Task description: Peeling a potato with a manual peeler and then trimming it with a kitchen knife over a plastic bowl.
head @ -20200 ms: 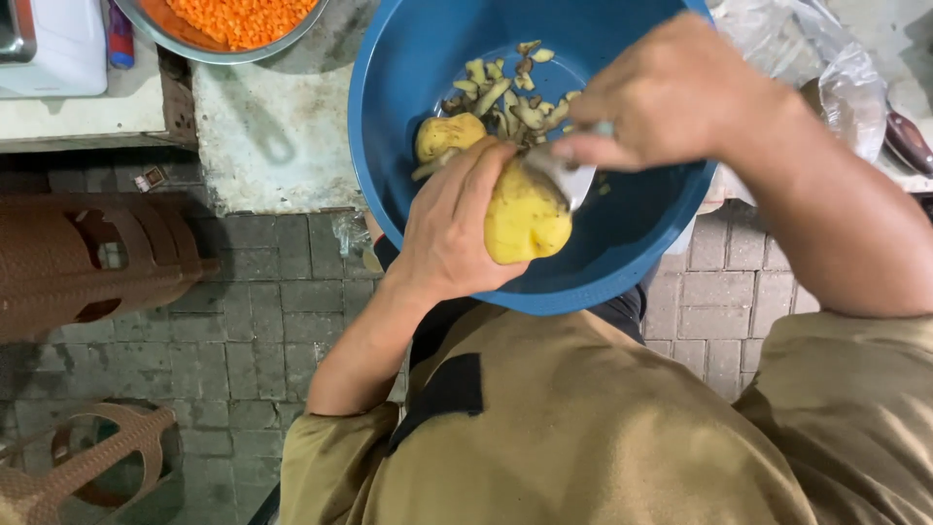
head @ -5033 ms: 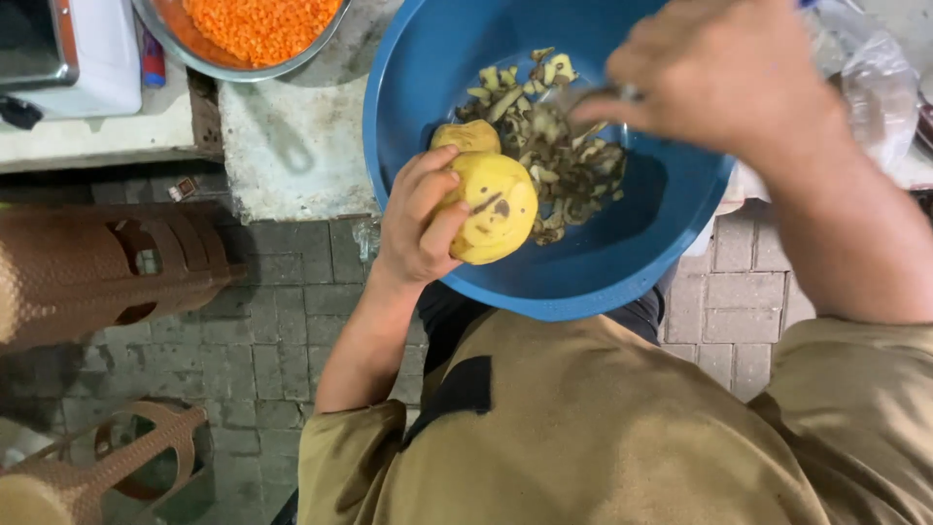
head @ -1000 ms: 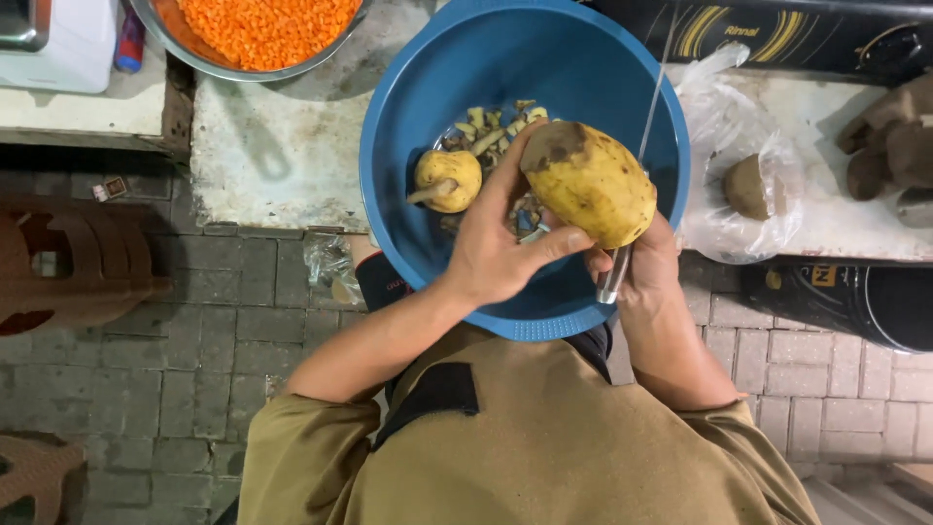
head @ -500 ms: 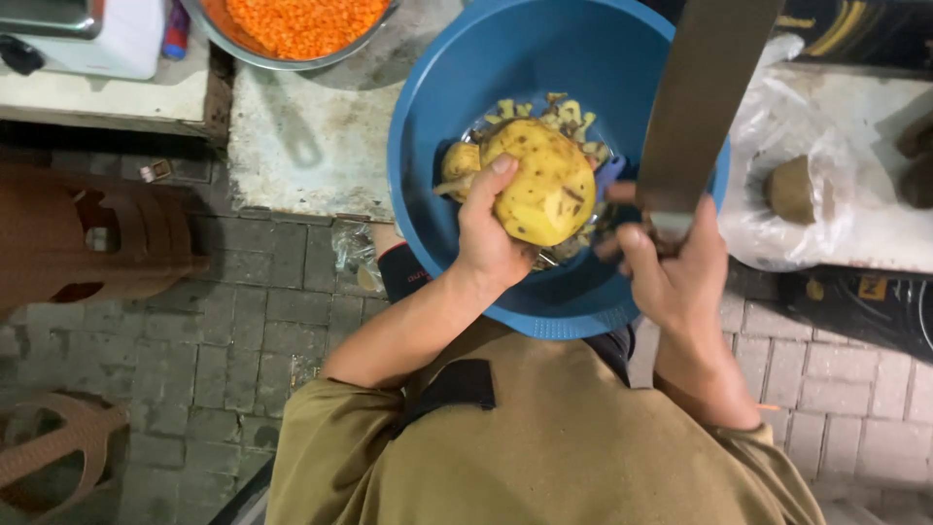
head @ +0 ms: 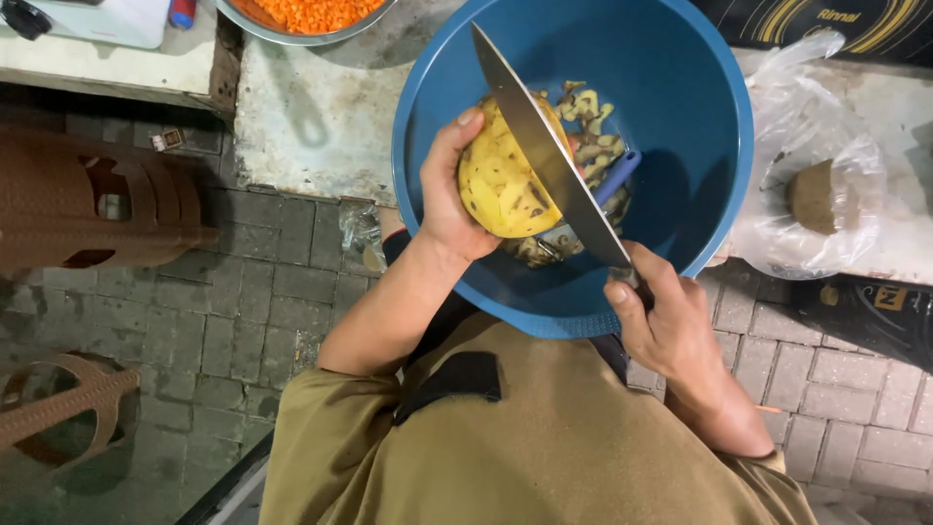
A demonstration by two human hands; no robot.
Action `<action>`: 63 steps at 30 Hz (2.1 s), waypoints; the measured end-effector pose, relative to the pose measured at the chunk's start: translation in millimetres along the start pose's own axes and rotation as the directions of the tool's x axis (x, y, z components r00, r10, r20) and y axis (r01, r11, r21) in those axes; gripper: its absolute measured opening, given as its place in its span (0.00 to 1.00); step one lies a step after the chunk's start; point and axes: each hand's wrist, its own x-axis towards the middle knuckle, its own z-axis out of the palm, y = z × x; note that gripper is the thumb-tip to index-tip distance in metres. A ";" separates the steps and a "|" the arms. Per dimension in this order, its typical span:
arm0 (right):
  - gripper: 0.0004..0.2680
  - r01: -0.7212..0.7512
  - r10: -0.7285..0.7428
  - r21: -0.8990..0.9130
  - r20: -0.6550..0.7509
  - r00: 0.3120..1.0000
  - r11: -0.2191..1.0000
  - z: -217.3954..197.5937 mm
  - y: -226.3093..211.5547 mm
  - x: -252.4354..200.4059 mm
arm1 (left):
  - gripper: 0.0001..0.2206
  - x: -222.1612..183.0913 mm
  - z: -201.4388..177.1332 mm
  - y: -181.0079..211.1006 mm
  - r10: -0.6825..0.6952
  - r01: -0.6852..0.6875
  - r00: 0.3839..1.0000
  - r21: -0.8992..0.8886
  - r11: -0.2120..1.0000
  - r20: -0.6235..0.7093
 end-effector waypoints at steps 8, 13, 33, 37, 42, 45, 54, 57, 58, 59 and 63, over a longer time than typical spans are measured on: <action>0.13 0.012 -0.011 0.035 -0.004 1.000 0.999 3.6 5.9 -4.5 | 0.13 7.5 -14.4 6.3 -0.026 0.027 0.999 0.037 0.999 -0.030; 0.13 0.008 -0.008 0.043 -0.001 1.000 0.999 2.2 2.8 -2.7 | 0.13 6.0 -5.6 7.2 -0.043 0.043 0.999 0.034 0.998 -0.022; 0.18 -0.364 0.350 0.011 0.247 0.904 0.931 -0.7 -27.2 12.3 | 0.12 4.7 -14.7 12.2 0.004 -0.017 0.994 0.115 0.993 0.110; 0.14 -0.277 0.243 0.165 0.200 0.949 0.946 2.4 -22.7 22.6 | 0.14 9.8 -26.4 12.1 0.000 0.002 1.000 0.087 0.996 -0.025; 0.11 -0.212 0.178 0.210 0.168 0.970 0.955 -8.1 -36.6 37.0 | 0.17 17.6 -51.5 12.6 -0.031 0.036 0.990 0.037 0.999 -0.139; 0.11 -0.225 0.191 0.158 0.202 0.961 0.962 -9.2 -32.1 39.2 | 0.17 14.5 -47.3 15.1 -0.031 0.034 0.988 0.013 0.999 -0.150; 0.13 -0.265 0.245 0.114 0.166 0.955 0.958 6.4 -29.0 30.9 | 0.18 17.1 -41.6 24.0 0.022 -0.015 0.995 0.066 0.998 -0.101; 0.13 -0.348 0.323 0.067 0.246 0.914 0.935 -10.7 -32.7 39.8 | 0.17 15.3 -43.0 22.7 -0.023 0.032 0.993 0.085 0.996 -0.112; 0.12 -0.368 0.344 0.047 0.262 0.901 0.928 -14.2 -35.4 41.8 | 0.17 14.0 -39.9 21.5 -0.016 0.024 0.993 0.071 0.997 -0.119; 0.12 -0.392 0.370 0.025 0.280 0.886 0.920 -18.3 -38.9 43.6 | 0.16 12.2 -36.8 19.8 -0.011 0.018 0.992 0.055 0.998 -0.129; 0.15 -0.507 0.515 -0.110 0.295 0.805 0.855 3.3 -28.2 36.7 | 0.17 13.4 -26.7 24.6 0.006 0.002 0.994 0.066 0.998 -0.109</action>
